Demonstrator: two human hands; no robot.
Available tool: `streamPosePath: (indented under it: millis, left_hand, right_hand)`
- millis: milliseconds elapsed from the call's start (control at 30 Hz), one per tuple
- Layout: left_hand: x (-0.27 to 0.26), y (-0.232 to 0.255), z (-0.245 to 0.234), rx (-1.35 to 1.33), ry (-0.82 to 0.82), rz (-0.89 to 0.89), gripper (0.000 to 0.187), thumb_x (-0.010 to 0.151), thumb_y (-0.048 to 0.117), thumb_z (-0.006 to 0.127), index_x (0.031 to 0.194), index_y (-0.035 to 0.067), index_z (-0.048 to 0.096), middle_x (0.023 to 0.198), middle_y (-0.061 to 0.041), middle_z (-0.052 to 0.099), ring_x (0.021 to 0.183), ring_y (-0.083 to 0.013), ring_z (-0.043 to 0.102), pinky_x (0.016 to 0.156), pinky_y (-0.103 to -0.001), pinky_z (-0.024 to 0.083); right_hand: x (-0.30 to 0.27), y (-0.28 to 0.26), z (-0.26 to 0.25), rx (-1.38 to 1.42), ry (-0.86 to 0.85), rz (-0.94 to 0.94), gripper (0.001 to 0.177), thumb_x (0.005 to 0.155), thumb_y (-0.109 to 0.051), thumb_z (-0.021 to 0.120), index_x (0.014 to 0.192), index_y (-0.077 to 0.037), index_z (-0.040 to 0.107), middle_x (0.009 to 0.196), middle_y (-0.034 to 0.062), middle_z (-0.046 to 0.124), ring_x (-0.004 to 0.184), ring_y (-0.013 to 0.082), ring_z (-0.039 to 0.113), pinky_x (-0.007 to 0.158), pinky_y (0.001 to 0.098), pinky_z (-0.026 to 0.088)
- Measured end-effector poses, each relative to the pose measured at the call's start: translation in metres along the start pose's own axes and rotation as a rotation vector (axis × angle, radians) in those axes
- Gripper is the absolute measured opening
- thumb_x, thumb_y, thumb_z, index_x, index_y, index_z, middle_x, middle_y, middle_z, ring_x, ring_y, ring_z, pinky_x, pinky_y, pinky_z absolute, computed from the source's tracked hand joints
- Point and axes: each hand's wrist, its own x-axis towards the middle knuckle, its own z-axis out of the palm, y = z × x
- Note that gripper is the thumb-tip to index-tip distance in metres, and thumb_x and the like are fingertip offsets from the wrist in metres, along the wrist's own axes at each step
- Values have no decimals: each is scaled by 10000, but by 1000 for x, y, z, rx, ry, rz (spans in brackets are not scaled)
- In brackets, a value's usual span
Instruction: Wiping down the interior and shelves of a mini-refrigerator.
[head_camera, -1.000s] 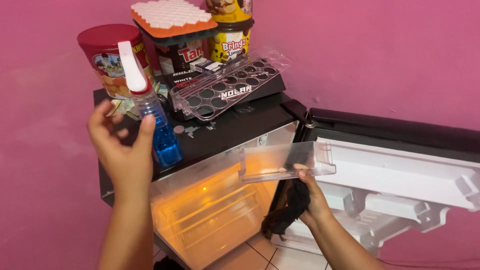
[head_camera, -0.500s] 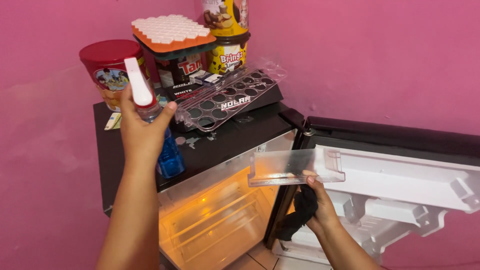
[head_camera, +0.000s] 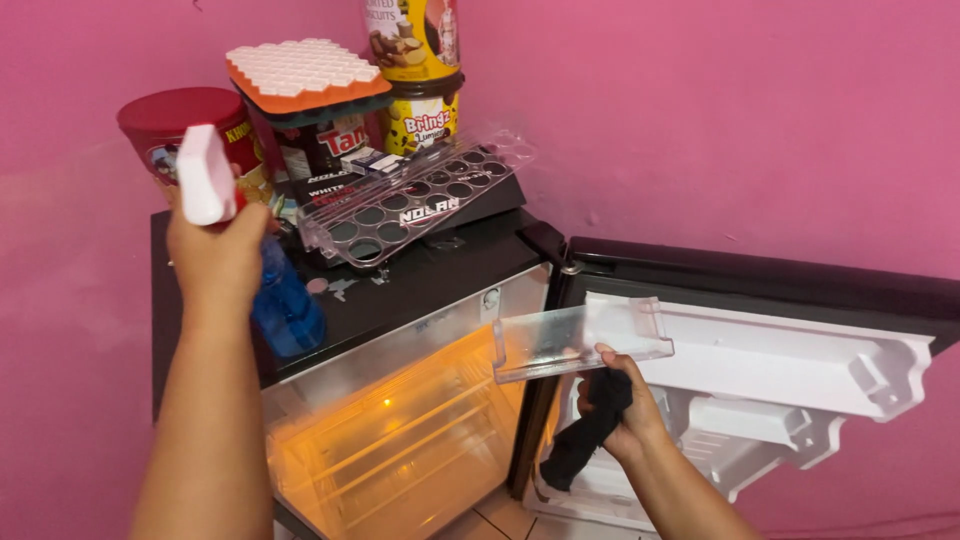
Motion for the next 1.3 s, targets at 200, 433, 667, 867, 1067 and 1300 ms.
streamPosePath:
  millis: [200, 433, 667, 867, 1067, 1300]
  left_hand:
    - [-31, 82, 4, -189, -50, 46, 504, 880, -26, 671, 1377, 0, 592, 1300, -72, 662, 1103, -151, 683, 868, -313, 614]
    - [-102, 138, 24, -279, -313, -65, 709, 786, -66, 640, 1468, 70, 502, 1273, -31, 645, 1015, -151, 657, 848, -313, 587]
    - [-203, 87, 63, -110, -653, -535, 585, 741, -22, 738, 1309, 85, 652, 863, -13, 601, 770, -133, 587, 674, -307, 514]
    - [-244, 91, 95, -371, -770, -826, 556, 749, 16, 697, 1298, 76, 631, 879, -32, 603, 722, -162, 640, 675, -337, 562]
    - [-252, 92, 108, -176, -847, -846, 549, 755, 61, 676, 1302, 64, 627, 949, -80, 672, 719, -175, 658, 671, -336, 568]
    - [-270, 75, 123, -236, -872, -967, 615, 758, 62, 691, 1356, 83, 547, 1104, 4, 671, 775, -151, 677, 650, -353, 587]
  right_hand:
    - [13, -6, -20, 189, -26, 90, 263, 886, -275, 723, 1007, -103, 565, 715, 73, 567, 602, 178, 542, 494, 265, 469]
    - [20, 0, -43, 236, -121, 106, 234, 898, -247, 733, 1043, -140, 583, 775, 77, 591, 605, 175, 548, 501, 277, 476]
    - [-7, -12, -24, 174, -157, 34, 629, 832, -168, 635, 1439, -183, 471, 1451, 209, 589, 652, 196, 559, 608, 306, 512]
    - [-12, -15, -24, 233, -181, 40, 651, 829, -111, 582, 1450, -214, 415, 1444, 184, 607, 720, 218, 579, 721, 343, 539]
    - [-2, -11, -39, 187, -72, 41, 735, 808, -116, 559, 1532, -194, 463, 1208, 167, 649, 746, 238, 625, 894, 470, 564]
    - [-1, -8, -46, 171, -84, 27, 671, 801, -93, 539, 1460, -216, 528, 1129, 130, 729, 734, 227, 636, 961, 515, 550]
